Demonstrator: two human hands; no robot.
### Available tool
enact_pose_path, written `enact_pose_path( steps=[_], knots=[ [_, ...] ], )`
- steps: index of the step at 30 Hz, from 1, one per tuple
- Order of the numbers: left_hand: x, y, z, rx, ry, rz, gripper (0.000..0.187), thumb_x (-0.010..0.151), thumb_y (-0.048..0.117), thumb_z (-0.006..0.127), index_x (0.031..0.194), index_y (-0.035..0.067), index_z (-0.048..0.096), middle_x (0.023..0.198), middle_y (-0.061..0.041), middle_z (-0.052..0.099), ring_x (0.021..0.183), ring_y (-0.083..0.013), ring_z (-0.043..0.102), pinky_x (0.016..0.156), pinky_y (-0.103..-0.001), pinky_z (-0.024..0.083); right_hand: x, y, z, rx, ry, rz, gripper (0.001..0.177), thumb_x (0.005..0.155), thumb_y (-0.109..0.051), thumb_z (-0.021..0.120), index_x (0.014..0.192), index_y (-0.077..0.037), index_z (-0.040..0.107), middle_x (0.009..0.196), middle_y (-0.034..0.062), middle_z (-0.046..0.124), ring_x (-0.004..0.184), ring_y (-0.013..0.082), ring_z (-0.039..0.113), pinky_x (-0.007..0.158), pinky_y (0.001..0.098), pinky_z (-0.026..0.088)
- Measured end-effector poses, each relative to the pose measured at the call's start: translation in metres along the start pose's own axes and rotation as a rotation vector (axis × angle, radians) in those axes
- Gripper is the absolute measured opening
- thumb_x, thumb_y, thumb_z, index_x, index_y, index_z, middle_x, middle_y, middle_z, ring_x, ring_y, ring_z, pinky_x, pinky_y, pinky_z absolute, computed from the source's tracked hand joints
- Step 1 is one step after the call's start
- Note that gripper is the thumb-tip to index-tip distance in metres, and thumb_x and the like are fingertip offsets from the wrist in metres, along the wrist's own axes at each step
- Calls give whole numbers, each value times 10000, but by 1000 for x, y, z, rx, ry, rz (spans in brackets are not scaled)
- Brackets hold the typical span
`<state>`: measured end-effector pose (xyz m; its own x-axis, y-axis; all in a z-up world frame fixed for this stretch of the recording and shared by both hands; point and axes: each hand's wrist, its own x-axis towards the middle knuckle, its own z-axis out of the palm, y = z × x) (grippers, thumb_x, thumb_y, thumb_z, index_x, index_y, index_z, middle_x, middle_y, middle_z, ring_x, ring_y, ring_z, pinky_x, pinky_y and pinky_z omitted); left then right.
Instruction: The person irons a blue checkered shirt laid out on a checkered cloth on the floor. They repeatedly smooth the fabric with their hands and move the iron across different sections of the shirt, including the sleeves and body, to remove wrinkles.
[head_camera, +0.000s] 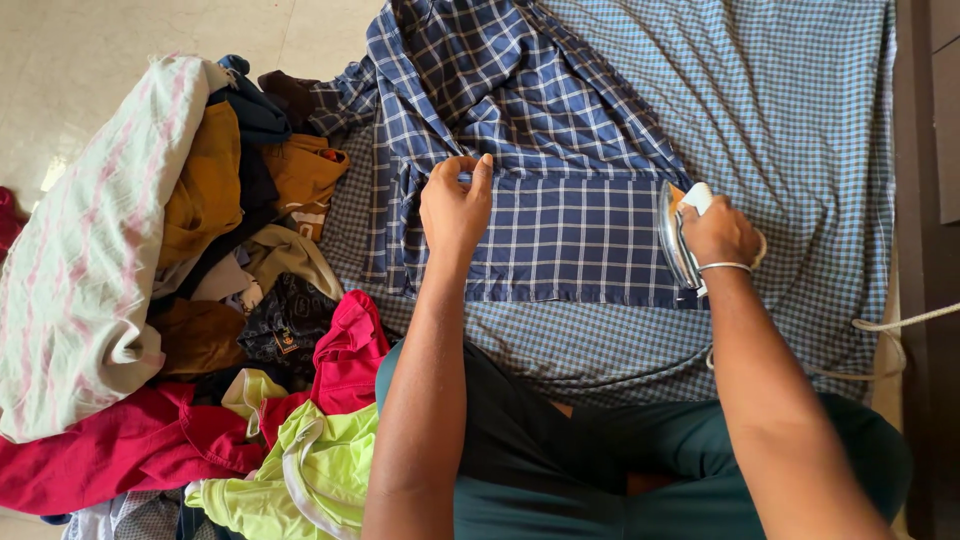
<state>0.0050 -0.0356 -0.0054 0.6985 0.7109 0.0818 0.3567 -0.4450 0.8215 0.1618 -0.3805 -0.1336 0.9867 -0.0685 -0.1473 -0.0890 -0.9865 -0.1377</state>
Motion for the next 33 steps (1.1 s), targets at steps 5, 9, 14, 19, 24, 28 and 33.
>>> enact_pose_path(
  steps=[5,9,14,19,24,28,33],
  knots=[
    [-1,-1,1,24,-22,-4,434,927,466,675,977,43,758,1027,-108,736,725,-226,708,710,-393,544,8,28,8,-22,60,8,568,941,-556,681,1129,-21,707,1091,251,738,991,448,707,820,553,538],
    [0,-2,4,38,-35,-1,428,933,461,676,989,44,758,1018,-113,737,734,-229,711,720,-397,546,9,43,9,-49,23,-42,613,953,-592,671,1125,-5,710,1050,271,741,952,453,717,802,549,553],
    [0,-2,5,41,-29,21,427,937,455,675,980,38,756,1022,-112,734,734,-231,707,710,-402,543,-2,52,-6,-112,-35,-157,573,898,-593,681,1116,-67,738,977,249,760,903,442,731,793,545,558],
    [2,-1,2,18,7,41,424,940,451,676,983,37,756,1024,-122,730,740,-238,708,713,-405,543,-24,47,-24,-184,-107,-331,584,834,-663,693,1061,-129,752,882,201,768,818,408,749,724,527,580],
    [5,-1,-3,-15,29,19,431,935,468,663,973,48,755,1020,-118,735,745,-247,723,728,-402,545,-37,30,-32,-177,-155,-536,572,755,-701,699,973,-178,771,860,144,776,797,386,743,704,522,576],
    [11,-2,-12,-18,86,8,444,921,477,678,958,44,764,997,-126,742,773,-271,718,726,-412,541,-41,12,-31,-225,-175,-617,580,779,-729,674,932,-178,768,846,127,775,795,361,752,718,498,587],
    [19,-7,-30,-64,104,-112,450,917,488,669,1010,58,763,816,-117,767,737,-203,738,714,-343,550,-49,-17,-20,-290,-173,-701,590,777,-744,674,938,-183,765,821,126,771,759,340,753,696,473,594]
  ],
)
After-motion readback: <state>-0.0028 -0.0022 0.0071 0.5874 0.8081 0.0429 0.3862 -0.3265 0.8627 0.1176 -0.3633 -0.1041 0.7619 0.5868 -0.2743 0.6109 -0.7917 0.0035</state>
